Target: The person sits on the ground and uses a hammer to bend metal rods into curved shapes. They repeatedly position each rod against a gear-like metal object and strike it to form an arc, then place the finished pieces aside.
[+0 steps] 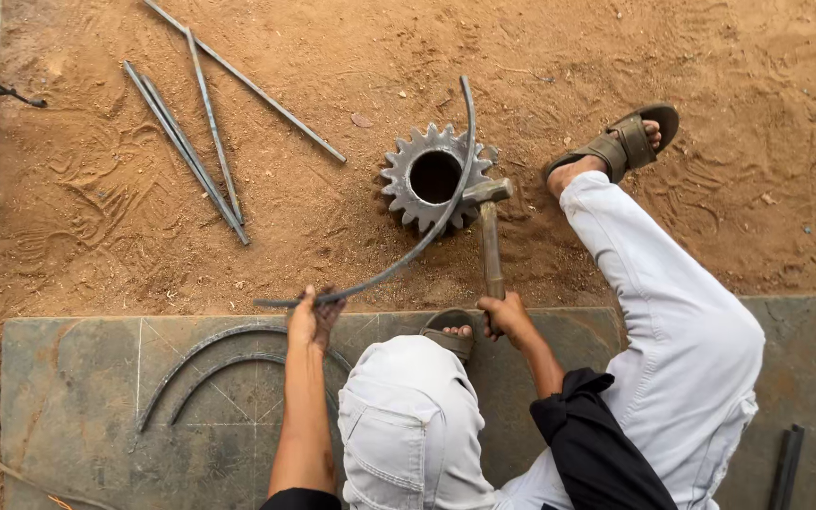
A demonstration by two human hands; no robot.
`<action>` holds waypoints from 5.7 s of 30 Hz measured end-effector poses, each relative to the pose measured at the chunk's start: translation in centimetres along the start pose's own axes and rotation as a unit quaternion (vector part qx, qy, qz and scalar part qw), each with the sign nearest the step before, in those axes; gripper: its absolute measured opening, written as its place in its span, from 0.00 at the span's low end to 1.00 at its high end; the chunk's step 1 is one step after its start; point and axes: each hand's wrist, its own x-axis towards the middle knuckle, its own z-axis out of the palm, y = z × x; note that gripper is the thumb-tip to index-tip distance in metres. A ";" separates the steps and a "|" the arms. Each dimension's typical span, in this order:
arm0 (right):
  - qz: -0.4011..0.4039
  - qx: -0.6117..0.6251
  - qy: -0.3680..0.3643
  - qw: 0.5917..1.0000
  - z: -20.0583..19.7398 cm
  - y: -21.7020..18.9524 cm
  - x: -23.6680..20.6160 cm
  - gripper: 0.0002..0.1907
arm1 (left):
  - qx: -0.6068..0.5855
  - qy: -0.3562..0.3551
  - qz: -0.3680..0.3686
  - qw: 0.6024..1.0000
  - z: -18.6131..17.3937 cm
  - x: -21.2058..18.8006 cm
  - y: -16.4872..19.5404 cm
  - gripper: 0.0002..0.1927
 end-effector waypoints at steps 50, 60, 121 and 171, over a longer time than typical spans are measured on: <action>0.064 0.034 0.021 0.997 -0.7 0.0 2.4 0.11 | 0.618 -0.093 0.497 0.602 28.1 2.8 2.7 0.34; 0.090 0.055 0.019 0.994 -0.9 1.3 4.1 0.11 | 0.677 -0.221 0.275 0.646 34.1 12.3 -2.0 0.31; -0.147 -0.066 0.131 0.978 0.5 -5.2 -1.0 0.25 | 0.926 -0.051 0.039 0.372 14.1 7.4 2.9 0.31; -0.588 -0.002 0.127 0.799 -1.6 -19.1 -3.3 0.10 | 0.972 0.004 0.048 0.229 11.2 3.2 8.7 0.21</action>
